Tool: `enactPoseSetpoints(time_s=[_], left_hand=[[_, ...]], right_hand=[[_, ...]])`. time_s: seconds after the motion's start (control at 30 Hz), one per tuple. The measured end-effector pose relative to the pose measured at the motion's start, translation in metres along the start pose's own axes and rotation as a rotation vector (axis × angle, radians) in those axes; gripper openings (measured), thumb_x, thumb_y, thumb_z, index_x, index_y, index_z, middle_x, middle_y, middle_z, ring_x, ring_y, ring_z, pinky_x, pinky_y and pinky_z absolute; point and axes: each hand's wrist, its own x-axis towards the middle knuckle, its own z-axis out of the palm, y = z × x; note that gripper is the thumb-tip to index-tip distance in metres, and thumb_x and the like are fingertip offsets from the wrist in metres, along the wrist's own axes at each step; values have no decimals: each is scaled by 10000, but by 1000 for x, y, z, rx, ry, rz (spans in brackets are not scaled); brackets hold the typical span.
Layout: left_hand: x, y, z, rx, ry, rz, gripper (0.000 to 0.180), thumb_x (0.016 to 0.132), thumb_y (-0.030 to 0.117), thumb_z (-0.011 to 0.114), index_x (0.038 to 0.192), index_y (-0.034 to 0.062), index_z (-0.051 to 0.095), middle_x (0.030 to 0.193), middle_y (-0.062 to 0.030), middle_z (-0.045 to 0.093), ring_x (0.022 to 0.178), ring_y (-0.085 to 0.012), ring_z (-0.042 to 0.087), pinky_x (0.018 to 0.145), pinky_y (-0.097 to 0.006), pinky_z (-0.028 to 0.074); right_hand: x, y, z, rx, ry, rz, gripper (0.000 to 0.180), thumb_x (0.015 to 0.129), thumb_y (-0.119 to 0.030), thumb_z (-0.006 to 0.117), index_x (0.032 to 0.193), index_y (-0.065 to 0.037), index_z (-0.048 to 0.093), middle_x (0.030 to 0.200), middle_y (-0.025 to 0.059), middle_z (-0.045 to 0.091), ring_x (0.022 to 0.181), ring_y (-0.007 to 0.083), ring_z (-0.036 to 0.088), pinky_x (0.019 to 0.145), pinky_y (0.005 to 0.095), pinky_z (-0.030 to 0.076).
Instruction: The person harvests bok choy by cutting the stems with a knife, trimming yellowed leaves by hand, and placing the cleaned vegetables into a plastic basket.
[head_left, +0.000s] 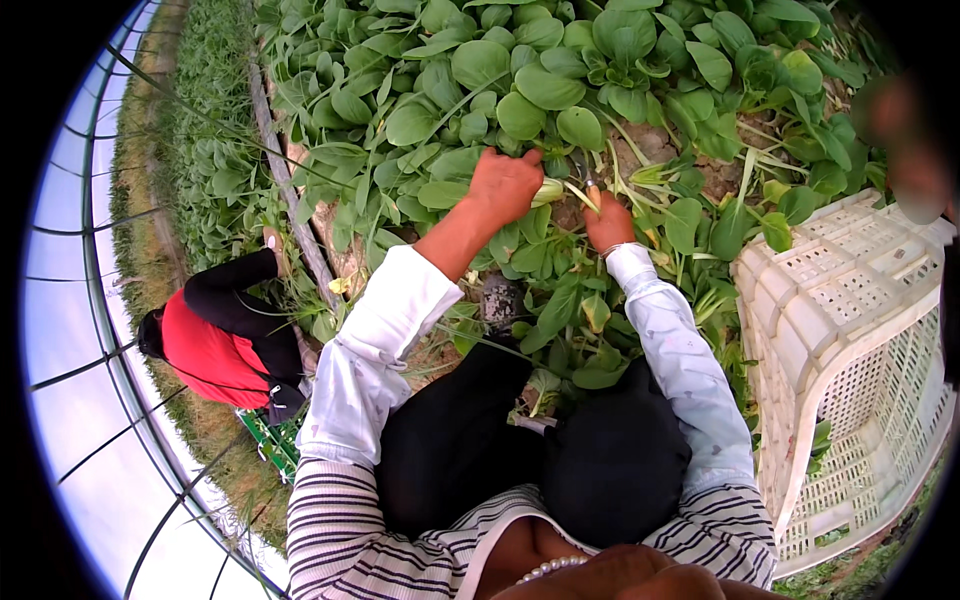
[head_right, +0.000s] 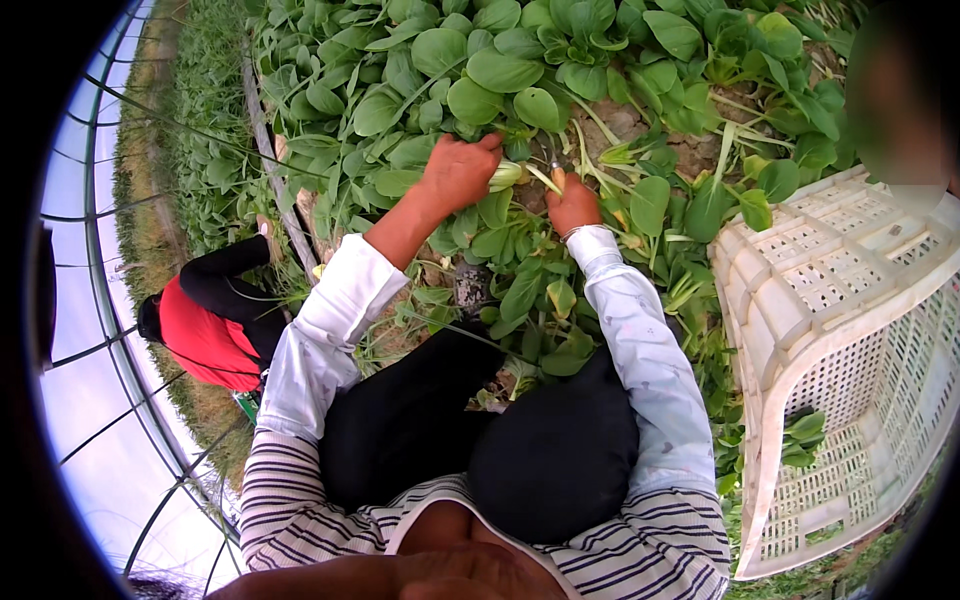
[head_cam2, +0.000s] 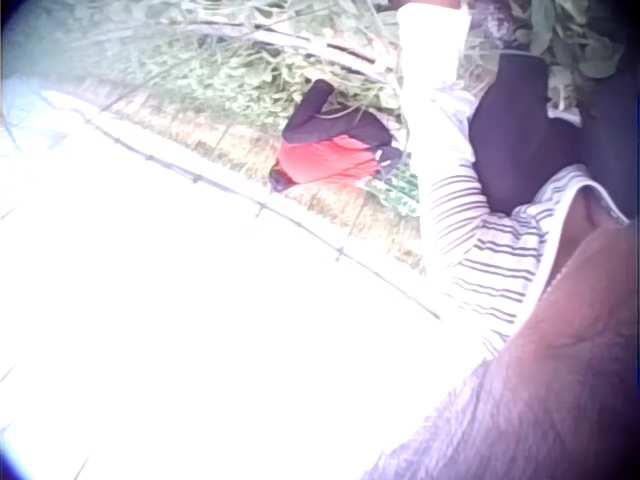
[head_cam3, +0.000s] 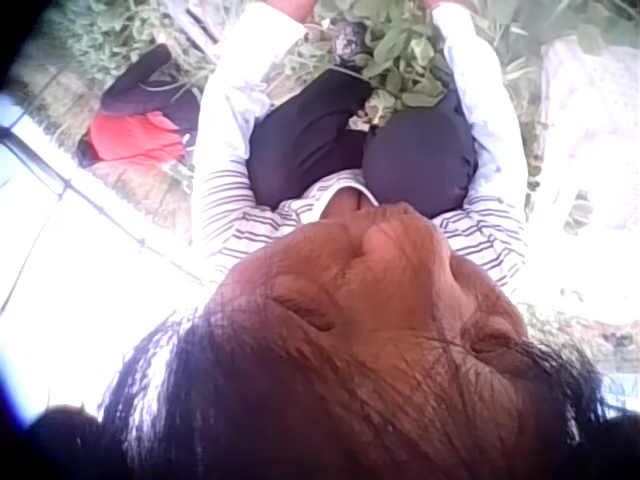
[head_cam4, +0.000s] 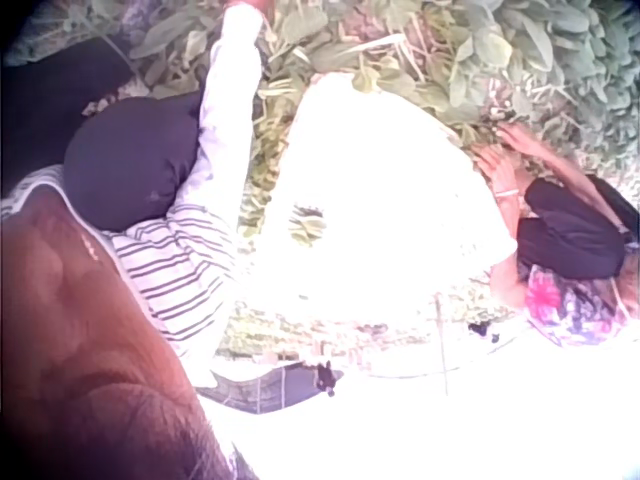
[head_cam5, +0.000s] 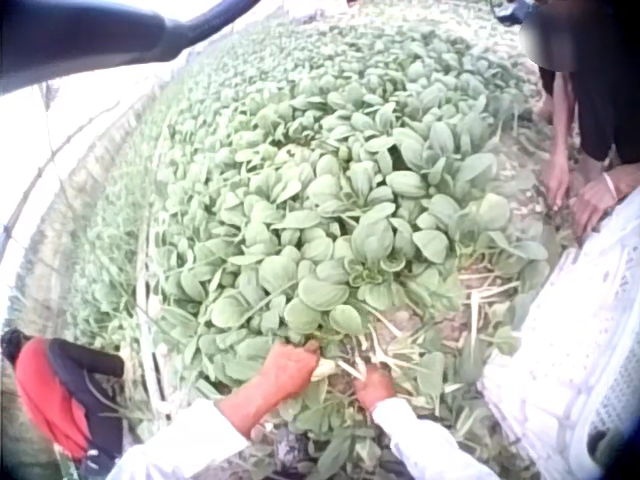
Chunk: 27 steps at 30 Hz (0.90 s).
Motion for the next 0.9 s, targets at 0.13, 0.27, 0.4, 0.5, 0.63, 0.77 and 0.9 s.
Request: enactPoseSetpoints(time_s=[0.13,0.27,0.4,0.5,0.63,0.77,0.9], left_hand=[[-11,-4,8,-8,15,-16,286,652,81,627,938,73,633,1042,-2,585,641,-232,639,637,-391,430],[-17,-3,-1,-54,19,-67,225,662,66,624,886,86,618,1112,-50,583,739,-245,657,680,-406,431],[-18,-5,-14,-53,58,-68,439,620,109,696,1051,92,617,1299,-62,476,782,-258,650,711,-428,452],[-10,-9,-25,-91,4,-93,473,617,115,702,1082,131,618,1337,-106,435,810,-263,653,741,-444,458],[-13,-18,-22,-165,-94,-139,486,607,127,707,1084,169,624,1297,-152,453,800,-267,655,729,-435,460],[-31,-9,2,-55,-8,-125,425,599,138,711,1015,142,624,1127,-138,527,744,-252,648,684,-397,441],[-20,-6,7,11,98,-107,342,611,126,681,944,103,603,968,-96,524,700,-235,626,658,-393,412]], right_hand=[[-16,-10,-11,-160,-210,29,301,791,-231,620,978,-12,531,825,275,618,786,447,601,698,514,475],[-56,-9,-20,-230,-311,71,323,798,-202,618,1043,-45,478,817,255,629,782,436,608,686,526,468],[-36,-14,-43,-232,-68,55,324,785,-186,615,1001,-24,436,783,247,626,719,435,605,643,523,472],[-18,-28,-36,-274,-51,34,318,786,-200,612,993,-28,442,786,243,631,718,430,612,632,519,477],[-2,-37,-24,-313,-89,27,306,795,-214,613,987,-28,465,773,240,633,715,430,615,622,527,476],[3,-35,-14,-316,-134,31,331,799,-222,632,1009,-26,470,785,241,636,731,429,618,638,522,480],[15,-30,-12,-301,-149,11,343,809,-234,627,1032,-20,480,809,243,640,751,429,620,654,525,479]])
